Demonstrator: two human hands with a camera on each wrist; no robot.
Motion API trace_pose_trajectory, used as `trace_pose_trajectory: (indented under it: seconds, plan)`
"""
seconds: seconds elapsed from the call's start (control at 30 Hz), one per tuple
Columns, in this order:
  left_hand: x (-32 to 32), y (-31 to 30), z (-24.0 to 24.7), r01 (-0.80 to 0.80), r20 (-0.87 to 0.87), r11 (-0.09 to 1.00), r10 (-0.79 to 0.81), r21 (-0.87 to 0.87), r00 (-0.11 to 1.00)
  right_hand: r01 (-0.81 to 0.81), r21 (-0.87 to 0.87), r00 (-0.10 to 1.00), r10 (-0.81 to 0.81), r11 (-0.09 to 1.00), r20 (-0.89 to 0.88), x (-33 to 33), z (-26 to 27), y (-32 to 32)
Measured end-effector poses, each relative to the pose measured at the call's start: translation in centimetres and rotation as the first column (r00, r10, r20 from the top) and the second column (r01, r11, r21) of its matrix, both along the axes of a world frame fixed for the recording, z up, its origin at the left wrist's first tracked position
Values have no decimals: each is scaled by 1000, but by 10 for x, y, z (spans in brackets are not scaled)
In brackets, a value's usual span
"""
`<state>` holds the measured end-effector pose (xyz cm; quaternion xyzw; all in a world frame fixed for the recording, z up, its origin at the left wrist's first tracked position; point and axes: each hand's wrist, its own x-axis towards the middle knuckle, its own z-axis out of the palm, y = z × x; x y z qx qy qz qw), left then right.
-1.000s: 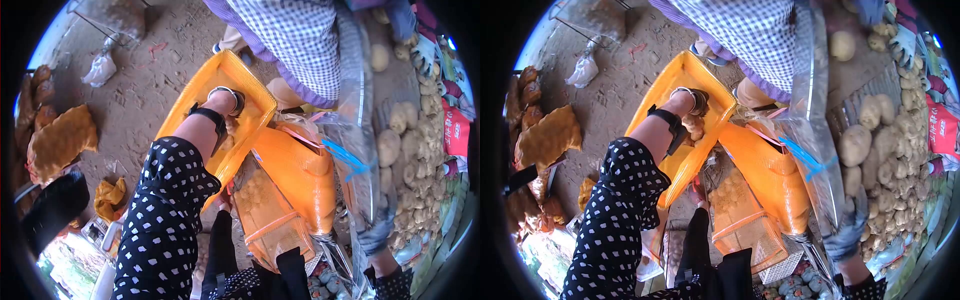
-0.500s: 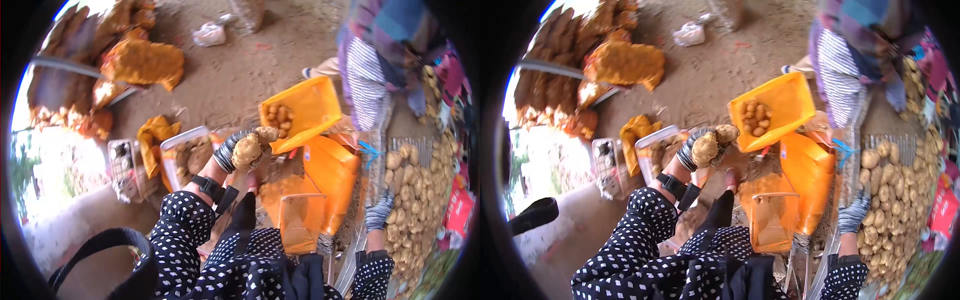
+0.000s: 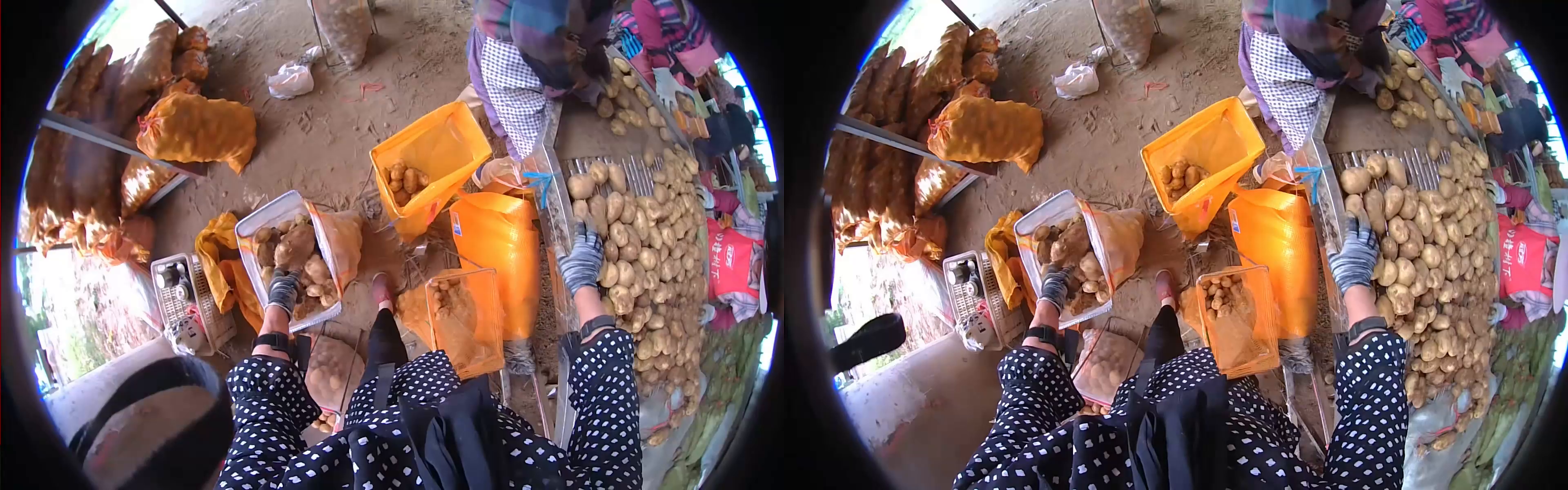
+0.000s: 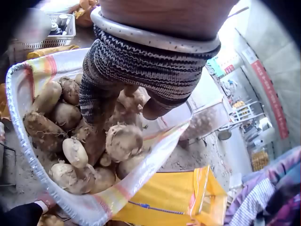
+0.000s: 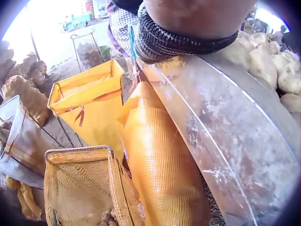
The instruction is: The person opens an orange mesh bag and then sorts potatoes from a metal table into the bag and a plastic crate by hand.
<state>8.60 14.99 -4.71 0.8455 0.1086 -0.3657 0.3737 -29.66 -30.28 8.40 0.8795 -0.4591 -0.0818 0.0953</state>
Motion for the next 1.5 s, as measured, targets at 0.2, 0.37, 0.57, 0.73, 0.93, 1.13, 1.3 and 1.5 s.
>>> trace_pose_trajectory:
  seconds: [0.2, 0.37, 0.57, 0.73, 0.93, 1.13, 1.3, 1.5]
  plan:
    - [-98, 9, 49, -1, -112, 958, -33, -288, 993, -98, -23, 934, 100, 995, 342, -19, 41, 15]
    - [-199, -36, 124, 126, -36, 956, -140, -265, 989, -119, 305, 966, 40, 945, 254, -55, 119, 69]
    - [-402, -184, 228, 839, 728, 508, -497, -196, 472, -276, 255, 888, 144, 927, 437, -257, 216, 91]
    - [-538, -263, 280, 972, 906, 180, -419, 151, -63, 266, 130, 963, -259, 955, -68, -491, 278, 30]
    - [-578, -261, 246, 771, 678, 148, -596, 619, -430, 640, 40, 738, -600, 767, -307, -654, 329, 58]
    - [-572, -272, 275, 814, 588, 33, -709, 580, -390, 692, 75, 688, -624, 718, -371, -647, 330, 40]
    - [-547, -304, 280, 894, 823, 287, -551, 344, -140, 702, 90, 675, -619, 707, -401, -644, 333, 32]
    - [-551, -395, 274, 811, 663, 113, -646, 574, -379, 732, 67, 631, -636, 679, -444, -650, 320, 24]
